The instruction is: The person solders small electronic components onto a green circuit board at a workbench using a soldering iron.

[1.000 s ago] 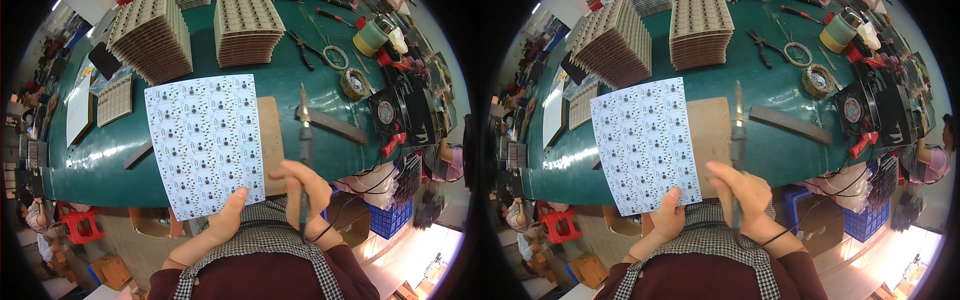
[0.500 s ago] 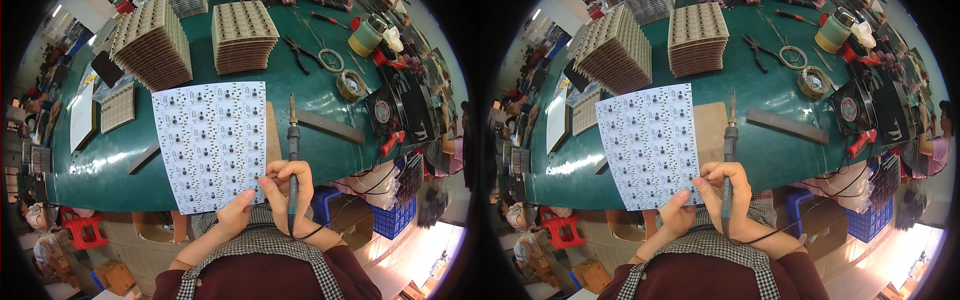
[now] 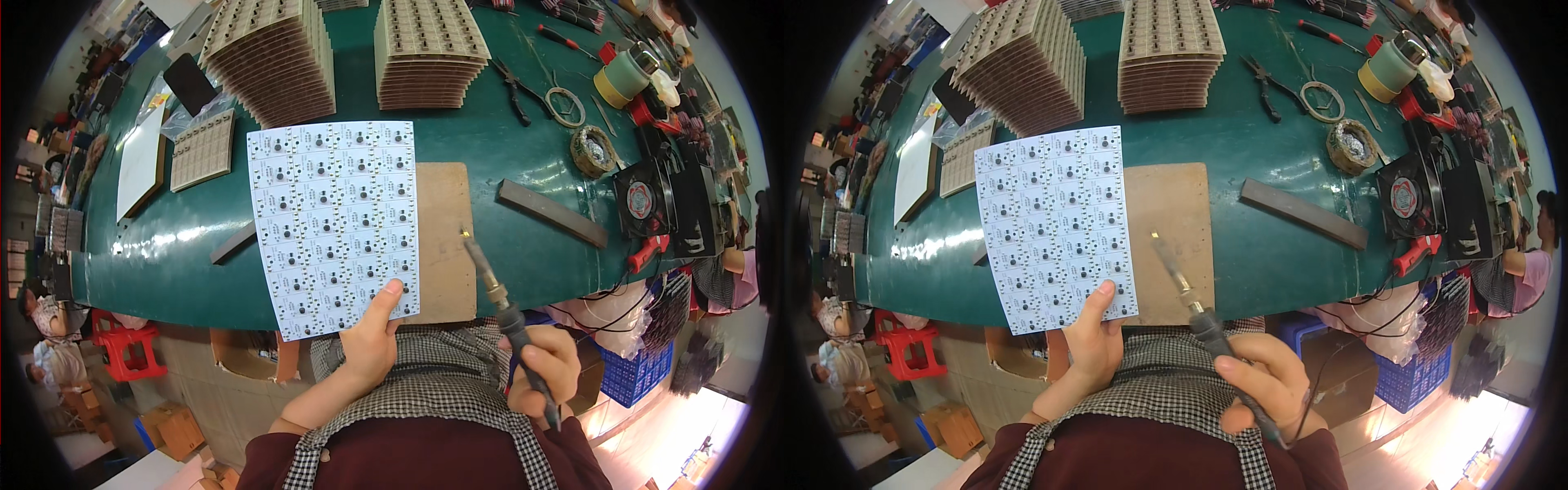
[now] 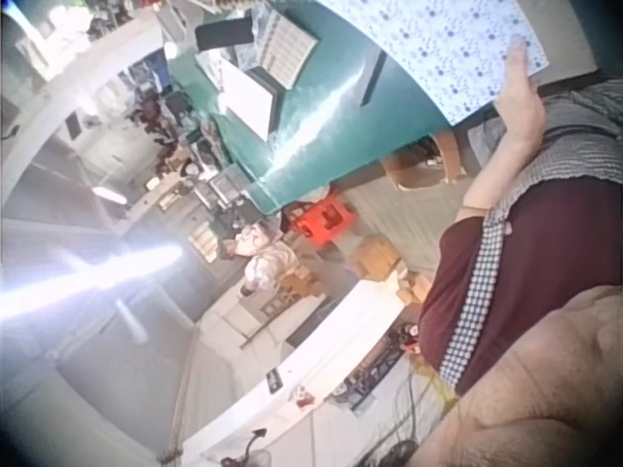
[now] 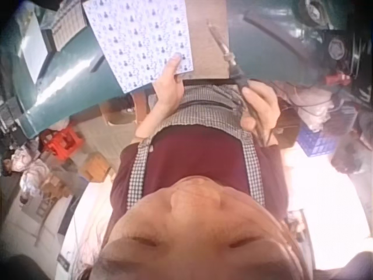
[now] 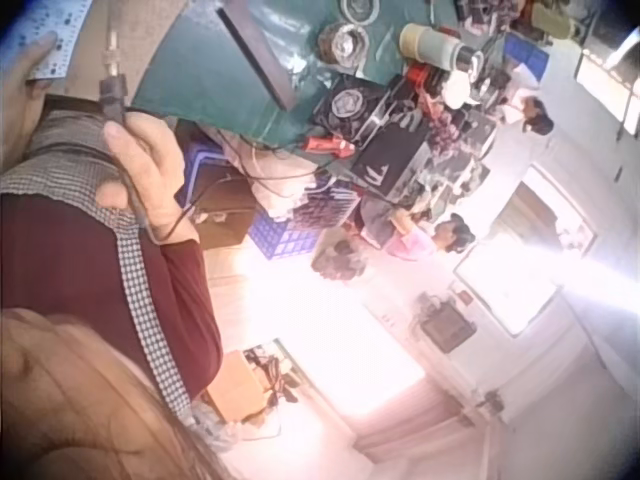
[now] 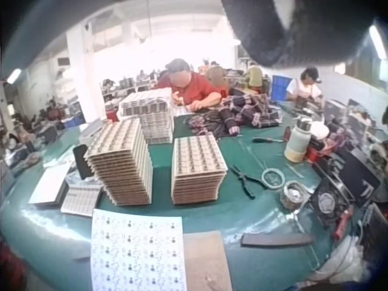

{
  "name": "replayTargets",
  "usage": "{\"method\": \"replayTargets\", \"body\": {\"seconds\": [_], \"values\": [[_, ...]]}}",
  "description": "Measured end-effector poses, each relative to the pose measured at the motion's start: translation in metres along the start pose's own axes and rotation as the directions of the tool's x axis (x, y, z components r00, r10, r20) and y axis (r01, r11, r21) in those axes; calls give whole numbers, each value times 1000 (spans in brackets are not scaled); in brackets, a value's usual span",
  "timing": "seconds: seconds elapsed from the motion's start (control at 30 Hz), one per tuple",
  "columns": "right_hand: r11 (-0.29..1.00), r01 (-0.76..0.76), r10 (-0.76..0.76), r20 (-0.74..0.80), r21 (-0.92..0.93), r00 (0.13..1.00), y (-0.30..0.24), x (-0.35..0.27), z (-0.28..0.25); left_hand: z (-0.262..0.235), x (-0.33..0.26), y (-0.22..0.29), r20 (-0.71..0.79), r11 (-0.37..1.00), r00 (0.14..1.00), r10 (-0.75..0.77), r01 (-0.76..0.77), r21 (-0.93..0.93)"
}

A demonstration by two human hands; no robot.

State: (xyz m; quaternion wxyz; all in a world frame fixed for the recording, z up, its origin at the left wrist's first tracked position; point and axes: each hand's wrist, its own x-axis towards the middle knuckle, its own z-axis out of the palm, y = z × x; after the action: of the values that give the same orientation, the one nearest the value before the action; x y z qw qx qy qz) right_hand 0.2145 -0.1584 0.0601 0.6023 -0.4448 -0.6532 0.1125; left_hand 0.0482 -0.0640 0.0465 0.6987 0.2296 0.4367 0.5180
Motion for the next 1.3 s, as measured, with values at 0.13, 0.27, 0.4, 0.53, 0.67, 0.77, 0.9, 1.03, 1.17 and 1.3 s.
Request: {"method": "replayTargets", "body": {"seconds": [0.13,0.27,0.4,0.53,0.67,0.77,0.9,1.03,1.17,1.3], "values": [[994,-93,100,131,-62,986,-7,9,6,-1,-4,3,-3,1000,1000,-28,28,-4],[991,-110,115,64,-69,991,-3,12,14,-12,-5,-2,67,979,995,67,-78,189],[989,-120,126,65,-85,990,-3,15,15,-13,-6,-5,82,975,993,80,-95,201],[987,-139,144,57,-85,988,-2,15,15,-4,-6,2,13,987,999,-41,38,154],[988,-127,133,72,-92,988,-1,16,17,-5,-4,0,37,991,999,-7,3,132],[988,-128,134,69,-86,989,0,16,18,-4,-4,0,48,994,999,-13,8,105],[989,-124,130,69,-84,989,1,16,18,-2,-4,1,51,998,998,-28,24,66],[987,-136,142,67,-81,988,0,15,18,1,-5,2,36,999,999,-25,23,45],[986,-129,139,100,-105,985,-3,17,17,-2,-4,0,8,996,1000,-21,20,84],[987,-111,128,140,-120,982,-3,18,17,-4,-3,1,27,992,999,-18,15,122]]}}
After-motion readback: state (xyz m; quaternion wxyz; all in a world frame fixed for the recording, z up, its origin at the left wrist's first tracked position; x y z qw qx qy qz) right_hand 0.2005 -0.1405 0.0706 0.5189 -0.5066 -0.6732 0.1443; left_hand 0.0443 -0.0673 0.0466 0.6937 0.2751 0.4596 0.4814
